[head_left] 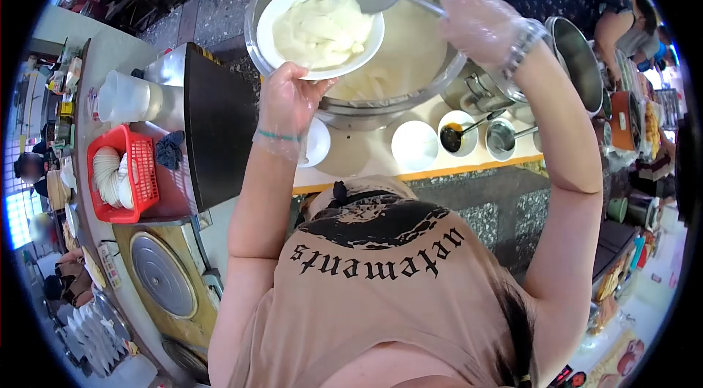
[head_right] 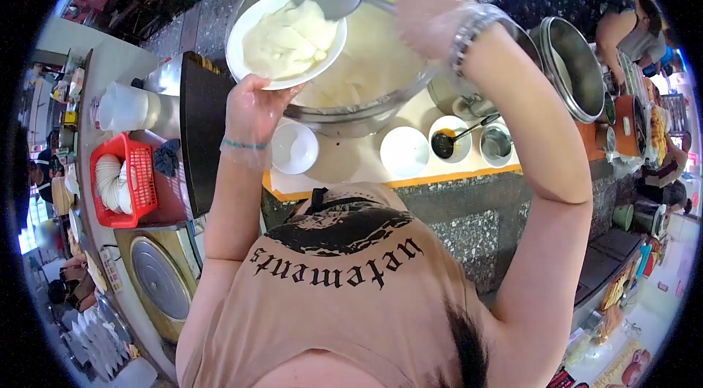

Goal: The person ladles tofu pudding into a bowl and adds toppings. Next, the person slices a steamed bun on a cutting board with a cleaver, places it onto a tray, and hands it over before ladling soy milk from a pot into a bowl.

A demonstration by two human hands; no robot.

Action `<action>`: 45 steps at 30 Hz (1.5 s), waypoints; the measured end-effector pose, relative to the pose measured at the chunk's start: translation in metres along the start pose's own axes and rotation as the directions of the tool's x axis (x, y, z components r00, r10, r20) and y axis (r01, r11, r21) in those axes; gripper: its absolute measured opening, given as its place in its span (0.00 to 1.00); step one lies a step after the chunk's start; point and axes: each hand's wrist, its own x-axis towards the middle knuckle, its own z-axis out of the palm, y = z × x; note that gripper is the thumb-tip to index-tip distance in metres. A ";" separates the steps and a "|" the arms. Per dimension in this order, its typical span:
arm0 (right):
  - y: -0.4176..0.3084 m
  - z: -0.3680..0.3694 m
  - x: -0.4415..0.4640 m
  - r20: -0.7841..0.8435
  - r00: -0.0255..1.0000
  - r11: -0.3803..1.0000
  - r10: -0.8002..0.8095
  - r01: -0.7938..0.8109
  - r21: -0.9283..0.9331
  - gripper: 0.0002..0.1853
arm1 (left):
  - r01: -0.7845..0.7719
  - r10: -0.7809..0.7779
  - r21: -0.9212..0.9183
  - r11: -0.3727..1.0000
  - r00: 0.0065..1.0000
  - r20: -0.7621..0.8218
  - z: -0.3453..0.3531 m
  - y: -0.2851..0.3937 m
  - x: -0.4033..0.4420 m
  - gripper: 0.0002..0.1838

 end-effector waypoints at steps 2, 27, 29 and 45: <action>0.006 0.016 -0.037 -0.043 0.972 0.867 0.230 -0.184 0.463 0.09 | 0.014 -0.013 0.026 1.000 0.999 -0.039 0.006 -0.005 -0.015 0.36; -0.116 0.518 -0.015 0.373 0.927 0.516 0.050 -0.344 0.785 0.15 | 0.036 0.014 0.166 0.986 0.957 -0.291 0.057 -0.148 -0.134 0.40; -0.073 0.534 -0.031 0.394 0.908 0.643 0.139 -0.386 0.661 0.14 | -0.030 0.076 0.139 0.990 0.938 -0.338 0.073 -0.181 -0.135 0.40; 0.088 0.647 -0.043 0.216 0.976 0.916 0.005 -0.091 0.391 0.17 | -0.220 0.177 -0.014 0.975 0.822 -0.541 0.150 -0.308 -0.134 0.40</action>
